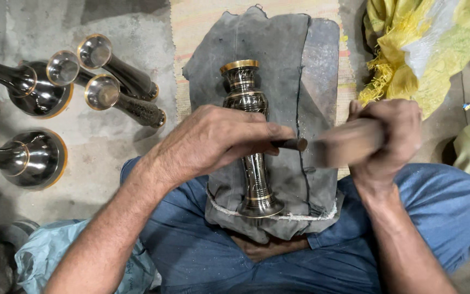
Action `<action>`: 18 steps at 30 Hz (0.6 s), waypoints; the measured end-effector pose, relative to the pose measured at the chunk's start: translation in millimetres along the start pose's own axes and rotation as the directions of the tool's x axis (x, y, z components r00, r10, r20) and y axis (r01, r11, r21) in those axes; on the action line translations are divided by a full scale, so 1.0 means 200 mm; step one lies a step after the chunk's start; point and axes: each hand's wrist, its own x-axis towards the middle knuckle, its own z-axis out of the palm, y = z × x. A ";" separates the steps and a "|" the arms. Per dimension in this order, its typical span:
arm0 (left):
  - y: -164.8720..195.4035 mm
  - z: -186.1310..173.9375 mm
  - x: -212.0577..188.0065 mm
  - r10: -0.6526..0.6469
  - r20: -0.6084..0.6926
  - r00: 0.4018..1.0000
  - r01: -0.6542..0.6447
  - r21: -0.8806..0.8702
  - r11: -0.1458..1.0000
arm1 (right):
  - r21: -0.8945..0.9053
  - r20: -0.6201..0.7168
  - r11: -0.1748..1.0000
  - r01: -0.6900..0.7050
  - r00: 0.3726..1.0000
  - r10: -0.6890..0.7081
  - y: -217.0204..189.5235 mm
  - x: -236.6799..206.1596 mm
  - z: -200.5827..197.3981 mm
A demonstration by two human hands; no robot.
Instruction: The person sits on the floor and uses a chisel and wooden mallet to engrave a decorative pattern onto a small metal vessel. They repeatedly strike the chisel against the vessel's surface while rotating it to continue the design.
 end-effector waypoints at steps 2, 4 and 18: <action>-0.01 0.01 -0.01 0.031 -0.073 0.997 -0.034 -0.028 0.999 | -0.048 0.073 0.999 -0.012 0.997 0.015 -0.03 0.03 -0.03; -0.01 0.02 -0.03 0.020 -0.129 0.991 -0.028 -0.058 0.998 | -0.098 0.147 0.995 -0.018 0.989 0.032 -0.06 0.06 -0.06; -0.03 0.11 -0.19 -0.197 -0.408 0.892 0.052 -0.340 0.939 | -0.299 0.542 0.945 0.128 0.838 0.058 -0.35 0.45 -0.18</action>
